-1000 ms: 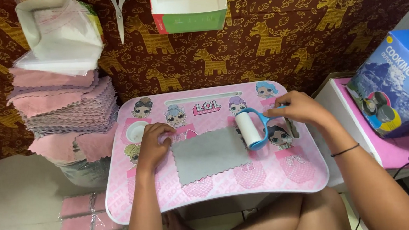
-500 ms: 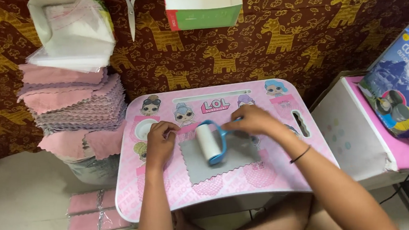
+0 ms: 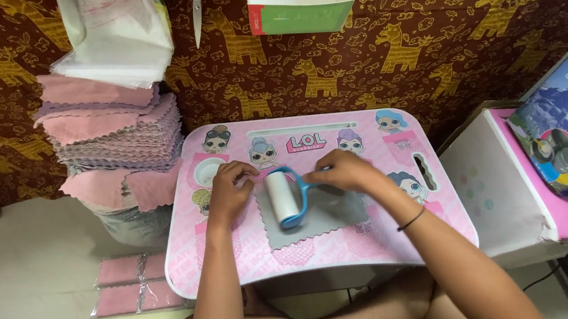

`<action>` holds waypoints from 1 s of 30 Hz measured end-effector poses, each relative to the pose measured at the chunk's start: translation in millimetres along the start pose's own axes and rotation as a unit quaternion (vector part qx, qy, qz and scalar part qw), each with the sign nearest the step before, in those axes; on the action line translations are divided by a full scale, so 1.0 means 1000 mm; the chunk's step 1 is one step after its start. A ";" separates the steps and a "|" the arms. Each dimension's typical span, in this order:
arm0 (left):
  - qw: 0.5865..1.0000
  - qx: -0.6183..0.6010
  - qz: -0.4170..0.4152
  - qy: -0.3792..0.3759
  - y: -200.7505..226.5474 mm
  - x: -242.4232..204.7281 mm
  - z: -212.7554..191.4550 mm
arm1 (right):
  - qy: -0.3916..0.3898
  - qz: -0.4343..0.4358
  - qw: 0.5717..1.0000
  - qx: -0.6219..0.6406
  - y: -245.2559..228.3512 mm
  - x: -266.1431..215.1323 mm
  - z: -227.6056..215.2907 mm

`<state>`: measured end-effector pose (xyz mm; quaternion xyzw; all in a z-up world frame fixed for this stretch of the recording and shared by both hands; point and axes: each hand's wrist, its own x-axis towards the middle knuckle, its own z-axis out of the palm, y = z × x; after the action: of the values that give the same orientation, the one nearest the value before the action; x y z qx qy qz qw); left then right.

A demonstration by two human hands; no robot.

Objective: The person uses a lint roller to clean small pieces of fabric on a small table, then places the fabric into a clear plastic bag.

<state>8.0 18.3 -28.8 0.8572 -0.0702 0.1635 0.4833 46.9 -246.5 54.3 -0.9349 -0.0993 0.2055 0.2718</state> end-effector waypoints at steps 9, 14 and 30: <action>0.997 0.030 0.030 -0.071 -0.002 0.002 0.000 | 0.055 0.078 0.995 -0.021 0.076 -0.020 -0.065; 0.996 0.042 0.021 -0.079 0.003 0.000 0.001 | 0.088 0.104 0.990 -0.031 0.098 -0.043 -0.092; 0.996 0.046 0.017 -0.080 0.001 0.001 0.001 | -0.029 0.042 0.998 -0.040 0.032 -0.061 -0.041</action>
<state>8.9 17.2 -28.4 0.8878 -0.1154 0.1051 0.4330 12.9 -310.3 88.3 -0.9420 -0.0763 0.2395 0.2226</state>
